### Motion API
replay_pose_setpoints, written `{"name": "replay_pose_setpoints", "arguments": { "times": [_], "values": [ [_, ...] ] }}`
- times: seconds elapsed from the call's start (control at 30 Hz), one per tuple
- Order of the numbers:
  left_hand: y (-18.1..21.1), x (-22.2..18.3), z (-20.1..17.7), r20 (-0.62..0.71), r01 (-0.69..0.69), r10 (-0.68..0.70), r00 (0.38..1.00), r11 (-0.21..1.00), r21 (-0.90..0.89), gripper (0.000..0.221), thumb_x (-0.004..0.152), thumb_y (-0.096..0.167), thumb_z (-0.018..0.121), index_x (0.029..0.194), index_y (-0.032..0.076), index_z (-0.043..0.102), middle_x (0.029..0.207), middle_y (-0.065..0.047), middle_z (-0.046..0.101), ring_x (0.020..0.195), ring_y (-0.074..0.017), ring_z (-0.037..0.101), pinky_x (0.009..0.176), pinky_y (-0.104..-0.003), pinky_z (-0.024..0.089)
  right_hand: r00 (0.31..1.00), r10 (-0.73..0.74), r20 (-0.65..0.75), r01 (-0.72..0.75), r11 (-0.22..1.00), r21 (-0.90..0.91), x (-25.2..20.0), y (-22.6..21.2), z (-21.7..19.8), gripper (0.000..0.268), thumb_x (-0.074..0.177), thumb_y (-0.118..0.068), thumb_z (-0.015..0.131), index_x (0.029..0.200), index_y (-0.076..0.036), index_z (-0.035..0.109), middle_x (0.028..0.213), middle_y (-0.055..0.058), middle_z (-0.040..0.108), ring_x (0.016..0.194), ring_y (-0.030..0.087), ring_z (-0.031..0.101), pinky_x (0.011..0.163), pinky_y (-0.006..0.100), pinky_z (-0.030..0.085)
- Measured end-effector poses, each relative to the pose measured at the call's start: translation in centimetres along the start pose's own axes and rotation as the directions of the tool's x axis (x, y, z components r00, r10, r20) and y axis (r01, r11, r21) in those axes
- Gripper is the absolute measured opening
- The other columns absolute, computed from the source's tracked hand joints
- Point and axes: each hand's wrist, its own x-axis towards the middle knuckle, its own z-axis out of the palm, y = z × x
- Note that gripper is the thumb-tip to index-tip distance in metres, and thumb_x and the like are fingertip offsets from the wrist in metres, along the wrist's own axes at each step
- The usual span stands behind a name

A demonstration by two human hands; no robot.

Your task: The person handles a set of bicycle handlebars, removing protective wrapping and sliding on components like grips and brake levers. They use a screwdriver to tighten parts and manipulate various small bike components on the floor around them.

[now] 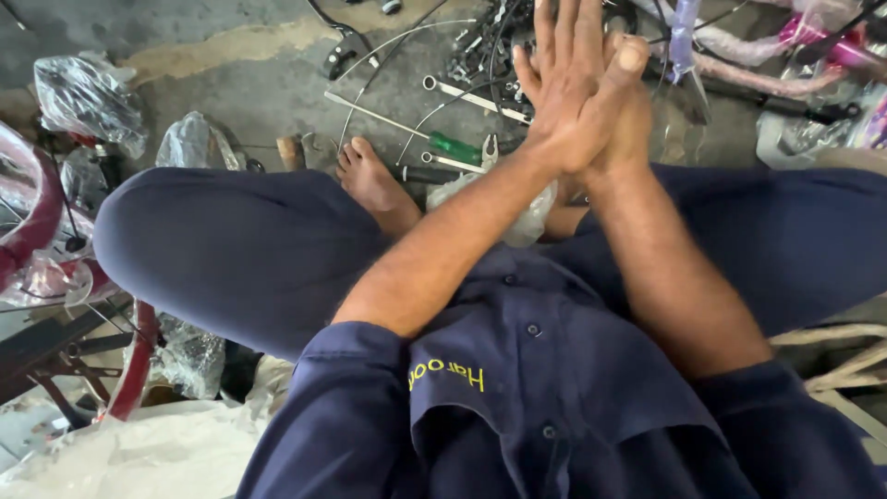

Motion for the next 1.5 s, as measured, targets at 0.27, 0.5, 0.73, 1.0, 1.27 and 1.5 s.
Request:
{"name": "replay_pose_setpoints", "arguments": {
  "times": [0.27, 0.5, 0.73, 1.0, 1.27, 1.5],
  "values": [
    [-4.9, -0.4, -2.3, 0.123, 0.125, -0.105, 0.987, 0.978, -0.165, 0.073, 0.104, 0.06, 0.047, 0.16, 0.016, 0.034, 0.162, -0.016, 0.04, 0.149, -0.0391, 0.036, 0.119, -0.053, 0.03, 0.896, 0.14, -0.421, -0.166, 0.986, -0.025, 0.7, 3.4, -4.3, 0.045, 0.103, -0.041, 0.05, 0.13, -0.007, 0.059, 0.125, 0.009, 0.06, 0.115, 0.024, 0.056, 0.103, 0.045, 0.043],
    [-18.5, -5.6, -4.3, 0.535, -0.144, -0.249, 0.808, 0.796, 0.588, 0.028, 0.089, 0.017, 0.058, 0.113, 0.015, 0.072, 0.119, -0.015, 0.07, 0.115, -0.0341, 0.065, 0.094, -0.05, 0.051, 0.834, 0.325, -0.445, -0.49, 0.067, -0.869, -0.7, 4.2, -8.3, 0.024, 0.094, -0.025, 0.06, 0.096, -0.006, 0.075, 0.08, 0.012, 0.074, 0.071, 0.024, 0.07, 0.064, 0.039, 0.053],
    [-20.0, -7.6, -1.7, 0.727, -0.487, -0.222, 0.649, 0.613, 0.622, 0.03, 0.096, 0.023, 0.053, 0.114, 0.018, 0.076, 0.129, -0.009, 0.061, 0.126, -0.0294, 0.051, 0.097, -0.047, 0.044, 0.374, 0.703, -0.605, 0.009, -0.655, -0.756, -6.7, 7.0, -3.6, 0.033, 0.086, -0.017, 0.057, 0.109, -0.005, 0.076, 0.114, 0.018, 0.075, 0.106, 0.033, 0.074, 0.089, 0.052, 0.054],
    [-23.4, -8.5, 1.8, 0.657, -0.513, -0.101, 0.747, 0.541, 0.666, 0.035, 0.094, 0.024, 0.053, 0.116, 0.007, 0.074, 0.122, -0.009, 0.064, 0.12, -0.0288, 0.054, 0.096, -0.045, 0.04, 0.125, 0.765, -0.632, 0.166, -0.644, -0.747, -7.9, 8.7, -2.9, 0.036, 0.09, -0.018, 0.058, 0.12, -0.008, 0.076, 0.131, 0.017, 0.069, 0.122, 0.034, 0.066, 0.1, 0.048, 0.052],
    [-23.8, -8.8, 1.6, 0.742, -0.632, -0.103, 0.662, 0.455, 0.627, 0.033, 0.093, 0.022, 0.055, 0.113, 0.005, 0.074, 0.117, -0.012, 0.07, 0.115, -0.0304, 0.059, 0.095, -0.043, 0.042, 0.282, 0.677, -0.68, 0.16, -0.732, -0.662, -7.5, 8.0, -1.4, 0.033, 0.092, -0.017, 0.059, 0.119, -0.01, 0.076, 0.132, 0.015, 0.069, 0.122, 0.032, 0.067, 0.107, 0.055, 0.043],
    [-22.7, -6.3, -1.7, 0.743, -0.504, -0.257, 0.618, 0.596, 0.625, 0.029, 0.09, 0.022, 0.059, 0.109, 0.01, 0.077, 0.12, -0.012, 0.071, 0.12, -0.0311, 0.062, 0.099, -0.047, 0.045, 0.495, 0.681, -0.54, 0.041, -0.639, -0.768, -5.7, 5.3, 2.8, 0.027, 0.086, -0.013, 0.06, 0.106, -0.006, 0.077, 0.116, 0.017, 0.073, 0.106, 0.034, 0.071, 0.083, 0.047, 0.058]
  ]
}}
